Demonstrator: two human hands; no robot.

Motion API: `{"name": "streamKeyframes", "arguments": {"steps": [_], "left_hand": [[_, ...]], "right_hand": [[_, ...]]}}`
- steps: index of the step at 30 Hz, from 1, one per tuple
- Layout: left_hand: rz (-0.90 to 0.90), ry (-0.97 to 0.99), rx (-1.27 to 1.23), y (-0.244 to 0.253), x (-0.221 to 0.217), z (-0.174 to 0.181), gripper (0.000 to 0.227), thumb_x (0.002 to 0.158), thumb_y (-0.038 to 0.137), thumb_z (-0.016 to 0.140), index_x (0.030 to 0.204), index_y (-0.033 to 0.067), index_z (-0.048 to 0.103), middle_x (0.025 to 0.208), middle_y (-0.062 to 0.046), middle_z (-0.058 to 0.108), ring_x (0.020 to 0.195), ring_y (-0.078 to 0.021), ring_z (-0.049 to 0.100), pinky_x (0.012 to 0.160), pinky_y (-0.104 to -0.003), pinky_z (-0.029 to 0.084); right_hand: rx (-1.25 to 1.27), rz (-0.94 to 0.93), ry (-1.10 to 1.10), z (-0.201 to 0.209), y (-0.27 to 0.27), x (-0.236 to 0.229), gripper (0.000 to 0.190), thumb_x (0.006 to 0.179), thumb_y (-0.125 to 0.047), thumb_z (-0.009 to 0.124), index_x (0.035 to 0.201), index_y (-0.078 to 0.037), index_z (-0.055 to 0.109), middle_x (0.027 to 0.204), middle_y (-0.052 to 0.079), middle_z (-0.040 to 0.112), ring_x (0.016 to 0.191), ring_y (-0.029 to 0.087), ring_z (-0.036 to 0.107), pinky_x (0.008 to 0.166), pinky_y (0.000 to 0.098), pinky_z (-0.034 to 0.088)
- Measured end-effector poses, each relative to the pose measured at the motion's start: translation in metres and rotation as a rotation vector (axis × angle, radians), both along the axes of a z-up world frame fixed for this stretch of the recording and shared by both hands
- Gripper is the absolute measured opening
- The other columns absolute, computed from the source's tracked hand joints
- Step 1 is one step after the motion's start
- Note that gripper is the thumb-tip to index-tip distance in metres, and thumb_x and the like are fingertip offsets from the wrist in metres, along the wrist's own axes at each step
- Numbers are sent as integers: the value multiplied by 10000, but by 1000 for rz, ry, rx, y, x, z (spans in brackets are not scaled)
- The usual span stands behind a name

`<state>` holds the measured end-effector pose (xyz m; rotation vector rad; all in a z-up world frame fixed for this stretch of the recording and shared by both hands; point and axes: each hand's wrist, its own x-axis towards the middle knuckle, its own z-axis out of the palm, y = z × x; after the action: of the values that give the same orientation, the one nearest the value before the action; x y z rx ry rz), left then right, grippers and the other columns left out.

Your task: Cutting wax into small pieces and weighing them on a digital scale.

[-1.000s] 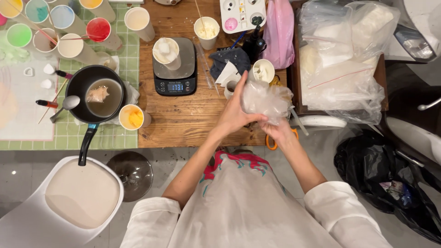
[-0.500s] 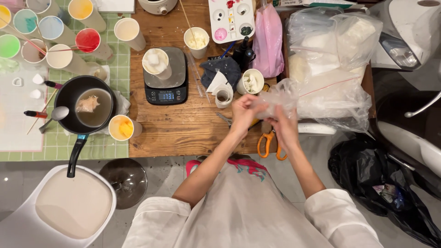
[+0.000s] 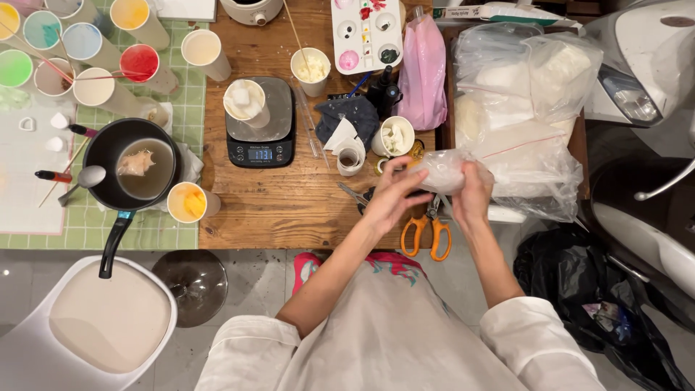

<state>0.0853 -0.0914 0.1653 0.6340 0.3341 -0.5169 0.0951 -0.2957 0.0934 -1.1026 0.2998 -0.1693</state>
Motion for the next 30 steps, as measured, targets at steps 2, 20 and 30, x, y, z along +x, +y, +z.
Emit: {"name": "streamKeyframes", "arguments": {"steps": [2, 20, 30], "left_hand": [[-18, 53, -63, 0, 2, 7, 662, 802, 119, 777, 1352, 177, 412, 1385, -190, 519, 1182, -270, 613, 923, -495, 581], [13, -815, 1245, 50, 131, 20, 204, 754, -63, 759, 938, 27, 765, 943, -97, 750, 791, -187, 704, 708, -317, 591], [-102, -1378, 1577, 41, 123, -24, 376, 560, -126, 714, 919, -21, 744, 1038, -205, 690, 985, -363, 669, 924, -453, 559]], "right_hand": [[-25, 33, -6, 18, 5, -6, 263, 1003, -83, 582, 1185, 105, 606, 1133, 133, 657, 1025, 216, 647, 943, 388, 557], [-1071, 481, -88, 23, 56, 69, 1526, 649, -337, 1034, 1605, -66, -124, 1634, 328, 233, 1513, 394, 307, 1230, 498, 278], [-983, 385, -234, -27, 86, 93, 1469, 646, -171, 978, 1638, -151, -106, 1459, 235, 549, 1348, 401, 579, 1151, 521, 445]]}}
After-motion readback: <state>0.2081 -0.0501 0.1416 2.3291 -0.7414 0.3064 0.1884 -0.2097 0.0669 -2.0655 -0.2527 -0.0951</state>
